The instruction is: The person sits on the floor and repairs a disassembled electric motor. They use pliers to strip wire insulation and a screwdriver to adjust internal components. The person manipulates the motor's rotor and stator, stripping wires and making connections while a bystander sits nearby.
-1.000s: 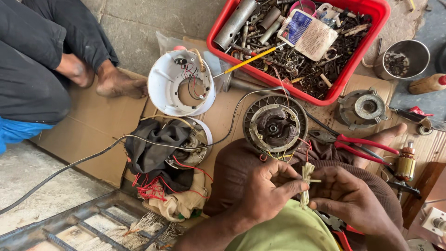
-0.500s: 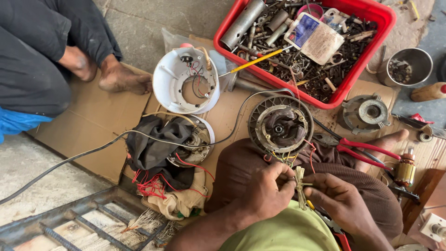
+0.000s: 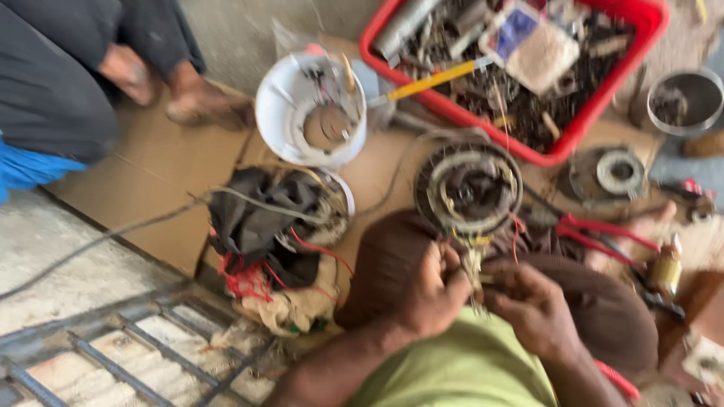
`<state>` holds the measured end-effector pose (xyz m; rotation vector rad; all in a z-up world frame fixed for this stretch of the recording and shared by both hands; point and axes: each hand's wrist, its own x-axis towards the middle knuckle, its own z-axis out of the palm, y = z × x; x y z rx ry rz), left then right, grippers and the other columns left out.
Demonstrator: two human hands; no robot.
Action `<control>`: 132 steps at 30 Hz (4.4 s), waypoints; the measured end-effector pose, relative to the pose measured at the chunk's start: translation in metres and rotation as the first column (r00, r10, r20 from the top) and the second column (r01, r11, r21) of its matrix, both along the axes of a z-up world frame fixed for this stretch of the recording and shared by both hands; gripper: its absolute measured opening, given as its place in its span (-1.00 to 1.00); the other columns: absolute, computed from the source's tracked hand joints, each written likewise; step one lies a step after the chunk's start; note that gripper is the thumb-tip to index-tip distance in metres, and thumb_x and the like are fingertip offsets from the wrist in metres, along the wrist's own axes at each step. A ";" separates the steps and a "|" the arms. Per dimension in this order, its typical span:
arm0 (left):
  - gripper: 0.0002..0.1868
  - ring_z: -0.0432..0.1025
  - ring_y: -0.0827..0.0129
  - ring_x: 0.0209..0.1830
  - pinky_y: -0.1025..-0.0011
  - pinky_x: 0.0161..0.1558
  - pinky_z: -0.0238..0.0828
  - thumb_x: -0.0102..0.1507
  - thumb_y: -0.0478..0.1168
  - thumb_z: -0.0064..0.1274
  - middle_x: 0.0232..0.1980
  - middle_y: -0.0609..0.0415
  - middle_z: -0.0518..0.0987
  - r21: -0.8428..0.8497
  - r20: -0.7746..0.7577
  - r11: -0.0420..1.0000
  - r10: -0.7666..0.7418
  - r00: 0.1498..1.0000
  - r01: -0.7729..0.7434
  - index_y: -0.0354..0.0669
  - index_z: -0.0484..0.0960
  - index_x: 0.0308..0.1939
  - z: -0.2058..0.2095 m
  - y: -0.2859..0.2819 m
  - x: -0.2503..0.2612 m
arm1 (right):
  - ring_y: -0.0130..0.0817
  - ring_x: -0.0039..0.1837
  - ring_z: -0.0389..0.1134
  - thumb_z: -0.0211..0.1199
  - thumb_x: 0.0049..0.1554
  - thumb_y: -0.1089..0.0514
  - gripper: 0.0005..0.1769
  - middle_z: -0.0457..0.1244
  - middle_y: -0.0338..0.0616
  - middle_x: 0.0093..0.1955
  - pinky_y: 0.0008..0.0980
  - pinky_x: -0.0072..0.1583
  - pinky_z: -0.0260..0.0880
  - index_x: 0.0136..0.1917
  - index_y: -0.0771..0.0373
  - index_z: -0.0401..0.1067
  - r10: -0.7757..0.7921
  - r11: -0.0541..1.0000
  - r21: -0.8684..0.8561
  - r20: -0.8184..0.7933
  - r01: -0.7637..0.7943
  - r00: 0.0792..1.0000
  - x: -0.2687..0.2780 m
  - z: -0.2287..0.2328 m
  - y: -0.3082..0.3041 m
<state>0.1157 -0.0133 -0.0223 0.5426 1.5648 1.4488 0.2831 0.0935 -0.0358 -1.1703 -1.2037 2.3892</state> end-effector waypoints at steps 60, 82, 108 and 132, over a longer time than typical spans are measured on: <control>-0.77 0.56 0.43 -0.20 0.47 -0.13 0.52 0.25 -0.37 0.33 -0.17 -0.06 0.71 0.119 -0.070 0.932 -0.335 0.940 0.342 -0.40 0.68 -0.05 0.126 0.024 -0.043 | -0.27 -0.12 0.43 0.29 0.12 0.38 -0.81 0.44 0.06 -0.06 -0.32 -0.08 0.45 0.02 0.53 0.54 -0.355 0.912 0.134 -0.218 0.389 0.909 0.035 0.062 0.031; -0.83 0.40 0.68 -0.28 0.62 -0.25 0.37 0.31 -0.32 0.20 -0.18 0.24 0.60 -0.010 0.114 0.970 -0.241 0.964 0.244 -0.35 0.69 -0.06 0.060 0.003 -0.014 | -0.31 -0.15 0.40 0.43 0.15 0.01 -0.64 0.42 -0.01 -0.13 -0.26 -0.06 0.39 0.08 0.32 0.65 -0.193 0.930 0.334 0.799 -0.155 0.569 0.144 0.082 0.034; -0.88 0.55 0.48 -0.33 0.52 -0.19 0.51 0.26 -0.35 0.16 -0.33 0.00 0.69 -0.091 0.399 0.956 -0.221 0.890 0.279 -0.38 0.65 -0.17 0.038 0.038 0.024 | -0.33 -0.21 0.34 0.36 0.05 -0.25 -0.52 0.37 -0.05 -0.28 -0.25 -0.04 0.38 -0.03 0.19 0.58 0.459 0.790 -0.072 0.727 -0.608 0.510 0.158 0.082 0.003; -0.89 0.54 0.53 -0.33 0.54 -0.18 0.58 0.27 -0.44 0.17 -0.26 0.10 0.62 0.018 0.373 0.997 -0.070 0.925 0.068 -0.30 0.54 -0.18 0.047 0.070 0.049 | -0.59 0.07 0.36 0.37 0.02 -0.06 -0.32 0.48 -0.33 0.05 -0.46 0.16 0.38 0.40 0.11 0.47 0.160 0.985 -0.117 0.378 -0.125 0.912 0.128 0.084 -0.014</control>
